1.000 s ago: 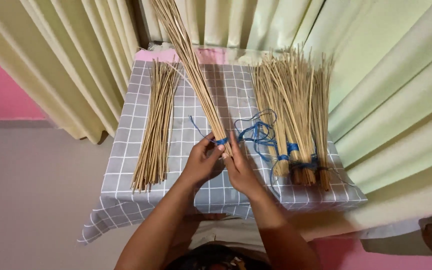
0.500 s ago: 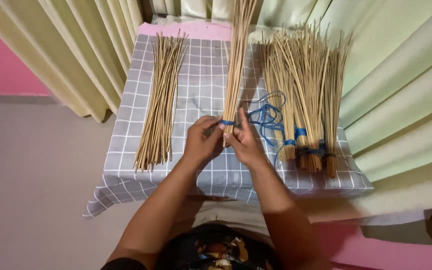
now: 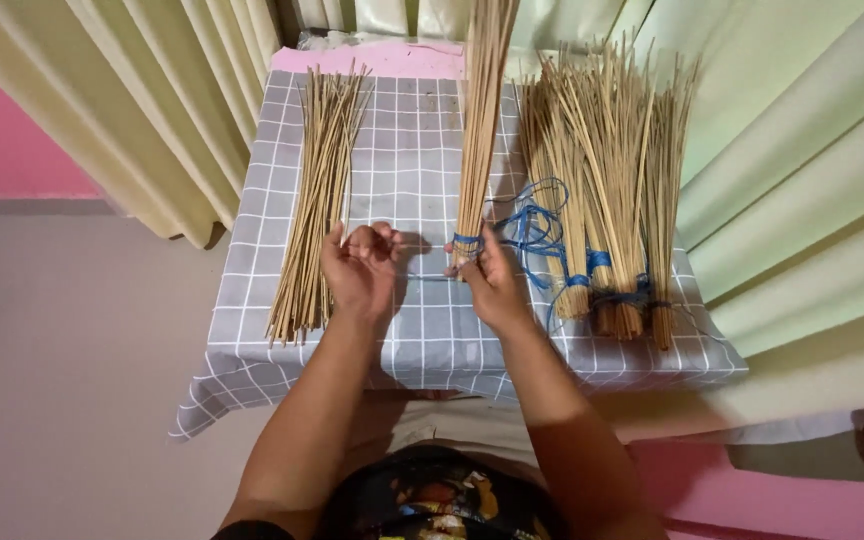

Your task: Assembling and tying bundles of broom sticks using blue string on a table.

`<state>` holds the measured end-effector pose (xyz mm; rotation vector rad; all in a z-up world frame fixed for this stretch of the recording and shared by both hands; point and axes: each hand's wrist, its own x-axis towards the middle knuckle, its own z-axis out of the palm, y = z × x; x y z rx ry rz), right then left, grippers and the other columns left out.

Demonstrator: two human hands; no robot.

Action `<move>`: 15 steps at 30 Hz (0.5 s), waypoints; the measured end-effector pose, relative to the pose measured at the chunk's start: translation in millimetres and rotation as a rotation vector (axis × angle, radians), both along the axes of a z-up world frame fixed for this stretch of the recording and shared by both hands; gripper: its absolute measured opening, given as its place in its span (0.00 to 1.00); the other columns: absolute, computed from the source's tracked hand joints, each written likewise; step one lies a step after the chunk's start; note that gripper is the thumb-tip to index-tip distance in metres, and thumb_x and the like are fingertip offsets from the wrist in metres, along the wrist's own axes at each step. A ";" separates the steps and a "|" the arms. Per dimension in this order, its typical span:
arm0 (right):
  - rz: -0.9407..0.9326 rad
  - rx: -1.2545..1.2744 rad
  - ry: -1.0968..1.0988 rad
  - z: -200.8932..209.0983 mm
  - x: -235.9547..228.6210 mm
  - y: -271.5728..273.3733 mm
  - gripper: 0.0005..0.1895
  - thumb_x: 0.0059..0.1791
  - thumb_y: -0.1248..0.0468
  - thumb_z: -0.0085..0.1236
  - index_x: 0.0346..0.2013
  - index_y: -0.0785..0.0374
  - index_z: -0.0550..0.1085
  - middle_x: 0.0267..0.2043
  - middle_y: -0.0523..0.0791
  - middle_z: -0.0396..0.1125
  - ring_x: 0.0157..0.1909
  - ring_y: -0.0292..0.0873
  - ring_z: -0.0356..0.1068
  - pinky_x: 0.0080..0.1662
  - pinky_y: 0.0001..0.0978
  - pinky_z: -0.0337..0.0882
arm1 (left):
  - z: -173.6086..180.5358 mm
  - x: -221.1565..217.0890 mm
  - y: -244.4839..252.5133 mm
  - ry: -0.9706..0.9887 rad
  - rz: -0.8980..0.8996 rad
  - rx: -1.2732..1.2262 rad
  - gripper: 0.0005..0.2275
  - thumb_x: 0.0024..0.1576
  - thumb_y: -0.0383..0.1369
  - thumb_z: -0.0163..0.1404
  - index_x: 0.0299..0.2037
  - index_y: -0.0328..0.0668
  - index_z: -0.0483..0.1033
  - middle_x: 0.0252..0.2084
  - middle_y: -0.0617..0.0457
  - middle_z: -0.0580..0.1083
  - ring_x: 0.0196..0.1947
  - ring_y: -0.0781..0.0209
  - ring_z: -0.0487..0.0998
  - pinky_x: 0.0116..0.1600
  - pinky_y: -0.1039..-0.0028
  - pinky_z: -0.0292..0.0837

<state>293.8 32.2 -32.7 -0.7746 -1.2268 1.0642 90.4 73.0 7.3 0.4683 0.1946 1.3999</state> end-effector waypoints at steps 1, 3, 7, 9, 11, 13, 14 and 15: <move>0.005 0.003 -0.029 -12.7 3.3 8.4 0.37 0.55 0.75 0.46 0.76 0.64 0.46 0.54 0.60 0.70 0.42 0.45 0.76 0.44 0.29 0.77 | 5.4 -0.5 -1.6 -0.016 0.065 -0.026 0.25 0.63 0.51 0.40 0.15 0.48 0.62 0.32 0.47 0.78 0.39 0.53 0.81 0.46 0.67 0.79; 0.046 0.012 -0.005 -4.8 5.8 3.7 0.33 0.54 0.75 0.48 0.73 0.66 0.52 0.53 0.60 0.71 0.40 0.44 0.76 0.42 0.29 0.78 | 0.7 0.2 2.2 -0.008 0.058 -0.026 0.22 0.64 0.52 0.42 0.23 0.46 0.70 0.37 0.46 0.79 0.40 0.53 0.82 0.46 0.68 0.81; 0.215 -0.060 0.022 40.4 3.5 -31.3 0.29 0.50 0.73 0.52 0.67 0.73 0.62 0.45 0.61 0.72 0.35 0.49 0.76 0.38 0.36 0.80 | -33.2 14.7 17.4 0.129 -0.064 0.153 0.27 0.59 0.54 0.51 0.61 0.45 0.73 0.55 0.48 0.78 0.54 0.59 0.79 0.60 0.72 0.73; 0.249 -0.054 -0.018 49.9 0.7 -44.0 0.29 0.50 0.74 0.53 0.66 0.75 0.63 0.44 0.58 0.72 0.35 0.45 0.74 0.37 0.35 0.79 | -15.1 18.0 1.6 0.147 -0.130 0.243 0.34 0.54 0.56 0.56 0.66 0.44 0.67 0.56 0.46 0.77 0.56 0.56 0.78 0.62 0.67 0.71; 0.284 -0.062 -0.055 55.2 1.9 -55.8 0.28 0.50 0.75 0.53 0.66 0.77 0.64 0.42 0.55 0.72 0.35 0.42 0.73 0.36 0.34 0.78 | -11.4 19.6 -6.7 0.165 -0.196 0.320 0.43 0.48 0.57 0.61 0.70 0.44 0.61 0.58 0.44 0.76 0.58 0.53 0.78 0.65 0.63 0.68; 0.311 -0.074 -0.170 62.3 7.8 -60.0 0.29 0.50 0.78 0.48 0.68 0.76 0.62 0.38 0.55 0.71 0.31 0.39 0.69 0.33 0.28 0.75 | -15.4 20.0 -0.9 0.104 -0.268 0.405 0.40 0.52 0.47 0.62 0.73 0.42 0.56 0.60 0.37 0.75 0.60 0.49 0.78 0.66 0.62 0.69; 0.317 -0.077 -0.174 70.0 5.7 -64.7 0.29 0.50 0.78 0.48 0.68 0.76 0.62 0.38 0.55 0.71 0.31 0.39 0.69 0.33 0.28 0.75 | -19.8 20.1 -0.2 0.100 -0.263 0.403 0.40 0.52 0.47 0.62 0.73 0.42 0.56 0.60 0.37 0.75 0.60 0.49 0.78 0.66 0.62 0.69; 0.239 -0.064 -0.295 77.7 3.7 -69.4 0.28 0.50 0.77 0.49 0.67 0.74 0.64 0.37 0.54 0.72 0.30 0.40 0.70 0.33 0.30 0.74 | -24.2 20.4 0.7 0.054 -0.242 0.319 0.25 0.59 0.42 0.54 0.63 0.42 0.61 0.50 0.36 0.76 0.53 0.43 0.80 0.56 0.61 0.76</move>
